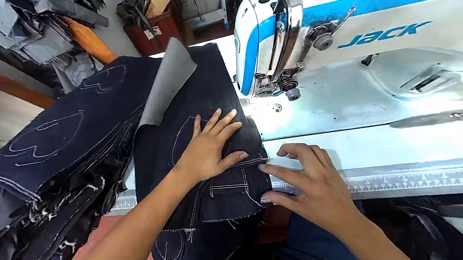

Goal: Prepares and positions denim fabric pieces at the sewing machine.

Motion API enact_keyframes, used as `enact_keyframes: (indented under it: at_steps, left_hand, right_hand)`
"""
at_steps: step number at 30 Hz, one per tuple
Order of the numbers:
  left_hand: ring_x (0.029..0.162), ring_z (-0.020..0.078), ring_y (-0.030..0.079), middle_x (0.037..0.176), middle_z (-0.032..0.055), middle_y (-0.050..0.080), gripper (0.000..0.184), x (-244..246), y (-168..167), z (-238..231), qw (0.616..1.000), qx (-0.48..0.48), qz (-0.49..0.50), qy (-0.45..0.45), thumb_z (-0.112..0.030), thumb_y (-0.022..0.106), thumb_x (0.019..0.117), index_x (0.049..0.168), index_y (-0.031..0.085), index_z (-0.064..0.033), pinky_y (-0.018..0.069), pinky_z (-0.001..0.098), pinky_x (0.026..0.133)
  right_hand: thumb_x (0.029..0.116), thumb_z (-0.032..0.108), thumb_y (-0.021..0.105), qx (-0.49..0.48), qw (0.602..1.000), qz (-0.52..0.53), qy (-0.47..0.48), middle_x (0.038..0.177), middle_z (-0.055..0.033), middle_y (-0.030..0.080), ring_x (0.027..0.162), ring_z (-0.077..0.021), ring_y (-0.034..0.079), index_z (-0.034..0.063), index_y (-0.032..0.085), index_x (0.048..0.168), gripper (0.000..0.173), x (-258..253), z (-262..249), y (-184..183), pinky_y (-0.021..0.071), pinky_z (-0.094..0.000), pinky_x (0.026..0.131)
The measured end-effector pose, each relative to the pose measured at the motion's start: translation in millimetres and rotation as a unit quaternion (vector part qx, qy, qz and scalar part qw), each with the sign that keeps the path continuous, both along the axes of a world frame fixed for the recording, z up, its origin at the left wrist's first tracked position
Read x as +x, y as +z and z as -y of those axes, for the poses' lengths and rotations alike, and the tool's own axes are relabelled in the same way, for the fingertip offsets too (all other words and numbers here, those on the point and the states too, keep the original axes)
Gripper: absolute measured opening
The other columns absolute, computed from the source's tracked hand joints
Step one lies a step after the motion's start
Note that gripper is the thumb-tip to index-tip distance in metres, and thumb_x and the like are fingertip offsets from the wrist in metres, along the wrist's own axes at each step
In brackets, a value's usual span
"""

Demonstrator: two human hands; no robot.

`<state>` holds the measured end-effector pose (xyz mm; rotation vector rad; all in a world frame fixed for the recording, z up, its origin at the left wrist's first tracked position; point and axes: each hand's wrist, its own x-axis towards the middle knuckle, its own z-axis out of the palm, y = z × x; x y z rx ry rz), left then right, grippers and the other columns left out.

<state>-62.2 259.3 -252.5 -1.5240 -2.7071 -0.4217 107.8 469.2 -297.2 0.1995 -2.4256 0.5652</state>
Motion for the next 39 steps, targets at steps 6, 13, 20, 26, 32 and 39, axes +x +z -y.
enact_keyframes:
  at_steps: [6, 13, 20, 26, 32, 39]
  left_hand:
    - [0.157, 0.0273, 0.025, 0.165, -0.0055, 0.037, 0.095, -2.3, 1.0, -2.5, 1.000, -0.002, -0.023, -0.003, -0.087, 0.048, 0.0819, 0.155, 0.048, -0.0260, 0.0146, 0.0770, 0.117]
    - [0.156, 0.0271, 0.027, 0.165, -0.0061, 0.038, 0.092, 0.0, 1.2, -5.2, 0.999, -0.010, -0.031, 0.020, -0.085, 0.046, 0.0849, 0.157, 0.045, -0.0271, 0.0159, 0.0737, 0.119]
    - [0.156, 0.0314, 0.026, 0.165, -0.0080, 0.038, 0.082, -23.9, -3.9, -22.8, 0.998, 0.017, 0.008, 0.055, -0.083, 0.045, 0.0880, 0.154, 0.049, -0.0330, 0.0074, 0.0811, 0.115]
    - [0.159, 0.0304, 0.015, 0.168, -0.0051, 0.031, 0.085, -43.1, 7.3, -47.3, 0.998, -0.031, 0.055, 0.019, -0.077, 0.051, 0.0904, 0.160, 0.039, -0.0291, -0.0017, 0.0789, 0.116]
    - [0.159, 0.0282, 0.017, 0.168, -0.0079, 0.032, 0.083, -50.4, 14.4, -51.3, 0.997, -0.060, 0.049, 0.018, -0.079, 0.050, 0.0888, 0.158, 0.040, -0.0353, 0.0055, 0.0781, 0.116]
    - [0.159, 0.0300, 0.015, 0.170, -0.0088, 0.025, 0.085, -30.9, 6.3, -36.3, 0.996, -0.056, 0.050, 0.039, -0.084, 0.043, 0.0883, 0.160, 0.035, -0.0389, 0.0037, 0.0805, 0.114]
  right_hand:
    - [0.0950, 0.068, 0.055, 0.035, 0.998, -0.037, 0.024, 0.104, -0.0041, 0.064, 0.095, -0.0204, 0.059, 0.0383, 0.075, 0.111, 0.039, 0.1, -2.8, -3.6, 0.0453, -0.0387, 0.084]
    - [0.0985, 0.064, 0.051, 0.055, 0.997, 0.010, 0.059, 0.134, 0.0166, 0.067, 0.123, -0.0133, 0.060, 0.0298, 0.073, 0.104, 0.041, -1.9, -4.3, 1.2, 0.0415, -0.0434, 0.098]
    - [0.0963, 0.067, 0.053, 0.025, 0.996, 0.056, 0.072, 0.134, 0.0170, 0.067, 0.124, -0.0132, 0.059, 0.0344, 0.073, 0.109, 0.040, 0.0, -11.1, 6.8, 0.0423, -0.0439, 0.099]
    - [0.0974, 0.063, 0.055, 0.027, 0.995, 0.067, 0.065, 0.136, 0.0138, 0.066, 0.121, -0.0136, 0.060, 0.0396, 0.074, 0.118, 0.037, -3.7, -12.3, 10.0, 0.0425, -0.0429, 0.097]
    - [0.0966, 0.065, 0.053, 0.029, 0.996, 0.072, 0.042, 0.137, 0.0153, 0.066, 0.119, -0.0149, 0.060, 0.0405, 0.075, 0.117, 0.038, -4.9, -7.3, 9.3, 0.0427, -0.0441, 0.094]
    - [0.0997, 0.058, 0.054, 0.032, 0.994, 0.067, 0.076, 0.139, 0.0131, 0.064, 0.119, -0.0134, 0.059, 0.0371, 0.072, 0.121, 0.035, 10.0, -3.0, 8.0, 0.0430, -0.0413, 0.098]
